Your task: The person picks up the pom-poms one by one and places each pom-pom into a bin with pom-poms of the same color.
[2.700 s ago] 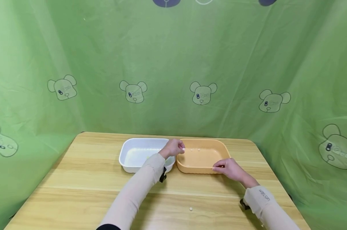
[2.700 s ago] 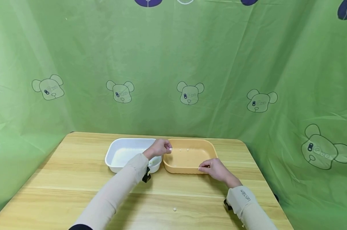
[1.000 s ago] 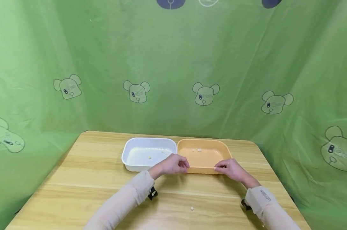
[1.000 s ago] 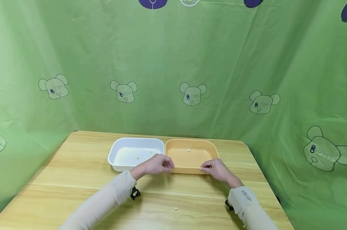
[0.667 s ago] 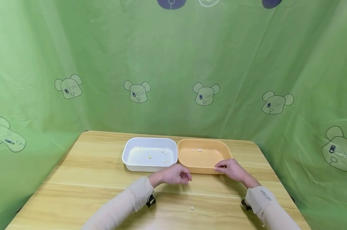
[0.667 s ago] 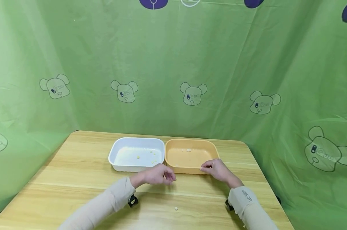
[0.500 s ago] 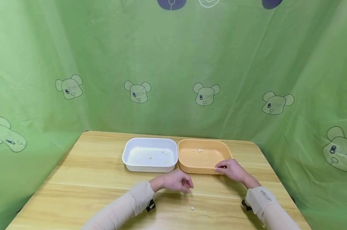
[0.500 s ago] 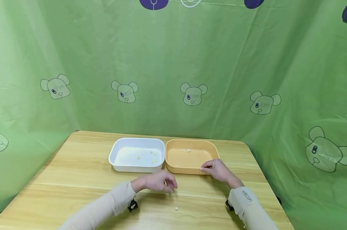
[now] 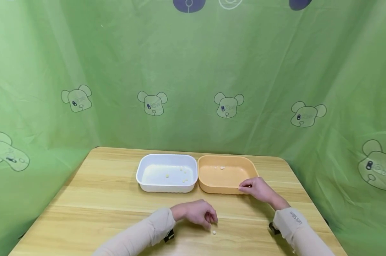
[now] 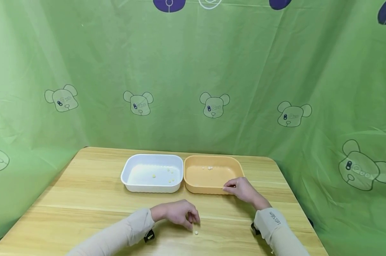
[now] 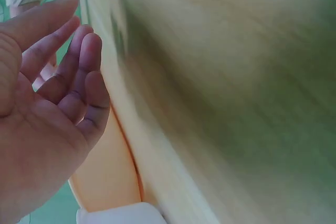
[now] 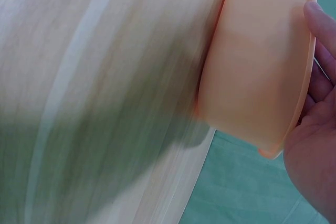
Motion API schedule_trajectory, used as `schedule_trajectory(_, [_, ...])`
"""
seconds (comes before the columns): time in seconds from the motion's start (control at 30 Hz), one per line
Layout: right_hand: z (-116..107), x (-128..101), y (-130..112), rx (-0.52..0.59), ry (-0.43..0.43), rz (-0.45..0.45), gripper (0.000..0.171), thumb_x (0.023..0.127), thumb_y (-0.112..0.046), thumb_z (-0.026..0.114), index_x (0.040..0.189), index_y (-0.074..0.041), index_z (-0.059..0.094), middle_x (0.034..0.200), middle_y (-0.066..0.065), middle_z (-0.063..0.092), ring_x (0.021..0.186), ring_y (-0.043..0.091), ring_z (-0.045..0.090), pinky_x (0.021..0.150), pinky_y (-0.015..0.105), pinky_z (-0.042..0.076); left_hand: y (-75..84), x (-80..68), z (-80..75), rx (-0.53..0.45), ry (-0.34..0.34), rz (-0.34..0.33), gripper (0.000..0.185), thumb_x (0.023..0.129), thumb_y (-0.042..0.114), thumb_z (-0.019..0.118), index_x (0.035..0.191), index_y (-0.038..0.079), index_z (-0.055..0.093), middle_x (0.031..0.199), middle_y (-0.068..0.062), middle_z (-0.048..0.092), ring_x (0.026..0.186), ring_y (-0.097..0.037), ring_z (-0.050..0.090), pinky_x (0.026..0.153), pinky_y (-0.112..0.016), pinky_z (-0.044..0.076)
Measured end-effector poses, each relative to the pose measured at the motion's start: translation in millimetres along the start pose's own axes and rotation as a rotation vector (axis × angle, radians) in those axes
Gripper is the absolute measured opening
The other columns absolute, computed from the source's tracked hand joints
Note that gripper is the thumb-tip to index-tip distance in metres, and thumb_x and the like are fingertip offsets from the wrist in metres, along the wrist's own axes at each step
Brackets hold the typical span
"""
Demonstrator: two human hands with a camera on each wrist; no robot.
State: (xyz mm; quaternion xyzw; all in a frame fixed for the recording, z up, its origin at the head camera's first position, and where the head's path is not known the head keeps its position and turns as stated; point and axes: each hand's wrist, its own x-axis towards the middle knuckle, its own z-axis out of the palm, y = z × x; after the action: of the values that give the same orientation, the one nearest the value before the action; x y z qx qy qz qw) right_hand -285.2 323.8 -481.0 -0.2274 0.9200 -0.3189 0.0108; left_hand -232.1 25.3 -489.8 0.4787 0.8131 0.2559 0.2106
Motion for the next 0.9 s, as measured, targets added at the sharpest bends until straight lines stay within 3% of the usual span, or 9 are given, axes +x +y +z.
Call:
schedule_trajectory(0.37, [-0.1, 0.3, -0.5, -0.005, 0.002, 0.001, 0.012, 0.087, -0.027, 0.069, 0.086, -0.015, 0.074, 0.081, -0.008, 0.069, 0.072, 0.006, 0.059, 0.063, 0.023, 0.049, -2.7, 9.1, 9.3, 0.131, 0.006, 0.006, 0.022, 0.077, 0.012, 0.078, 0.097, 0.014, 0.07, 0.08, 0.014, 0.062, 0.073, 0.008, 0.052, 0.068, -0.005, 0.041])
schedule_trajectory(0.9, [0.1, -0.8, -0.9, 0.005, 0.002, -0.001, 0.013, 0.087, -0.027, 0.069, 0.086, -0.015, 0.074, 0.08, -0.008, 0.069, 0.072, 0.006, 0.059, 0.063, 0.023, 0.049, 3.3, 15.7, 15.9, 0.2, -0.021, 0.029, 0.011, 0.079, 0.018, 0.078, 0.087, 0.018, 0.069, 0.073, 0.016, 0.056, 0.068, 0.009, 0.049, 0.064, -0.006, 0.039])
